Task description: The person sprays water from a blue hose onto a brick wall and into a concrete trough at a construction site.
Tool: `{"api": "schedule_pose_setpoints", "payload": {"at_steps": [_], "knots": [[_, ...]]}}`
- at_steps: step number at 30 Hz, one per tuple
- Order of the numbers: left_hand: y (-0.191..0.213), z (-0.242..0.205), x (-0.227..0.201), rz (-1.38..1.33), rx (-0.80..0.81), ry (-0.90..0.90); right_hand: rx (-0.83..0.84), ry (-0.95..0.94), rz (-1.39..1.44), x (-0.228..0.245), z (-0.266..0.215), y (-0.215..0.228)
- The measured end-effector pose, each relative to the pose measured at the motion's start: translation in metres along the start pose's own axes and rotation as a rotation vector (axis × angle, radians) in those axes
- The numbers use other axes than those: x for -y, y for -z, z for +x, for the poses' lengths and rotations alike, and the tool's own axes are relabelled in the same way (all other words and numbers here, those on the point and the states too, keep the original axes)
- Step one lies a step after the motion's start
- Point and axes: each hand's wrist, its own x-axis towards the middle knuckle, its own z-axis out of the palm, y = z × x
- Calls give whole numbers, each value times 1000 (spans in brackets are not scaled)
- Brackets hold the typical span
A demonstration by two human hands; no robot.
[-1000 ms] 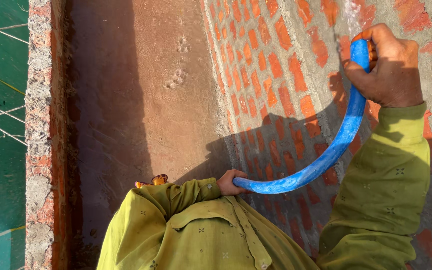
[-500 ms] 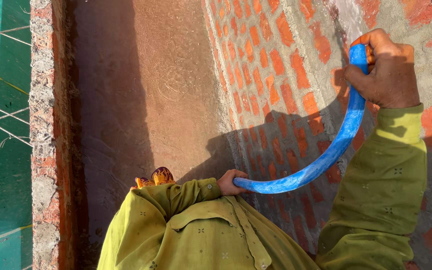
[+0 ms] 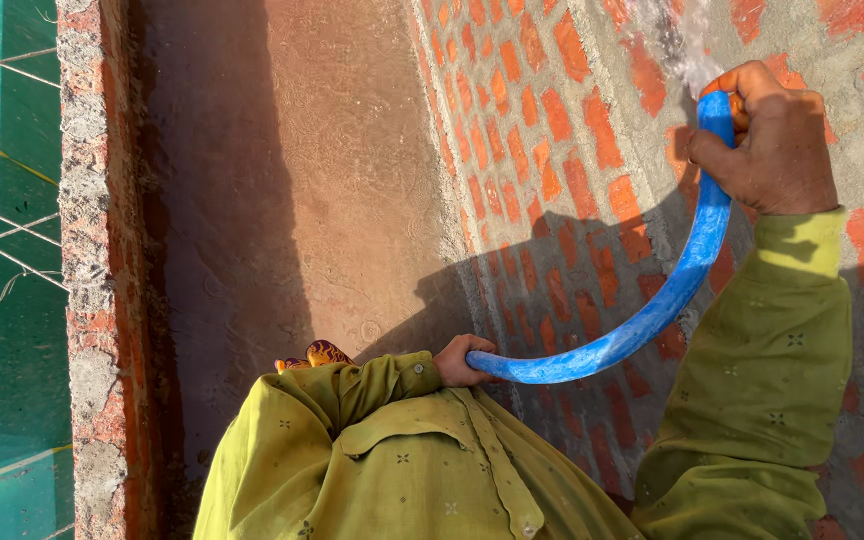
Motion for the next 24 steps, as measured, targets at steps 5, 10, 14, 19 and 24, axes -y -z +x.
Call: {"api": "schedule_pose_setpoints", "payload": {"at_steps": [5,10,14,19,24], "knots": [[-1,1,-5,-25,24,39,53,-79,154,-14,-5,-6],[-3,0,-8,1,26,50,18,-41,15,-30,-14,-9],[-1,1,-9,69,21,12,25,-74,88,-41,-22,-11],[-2,-2,-8,-12,41,11,52,-133,118,-52,-28,-18],[-4,-2,-3,-33,53,31,64,-163,118,-62,-35,-23]]}}
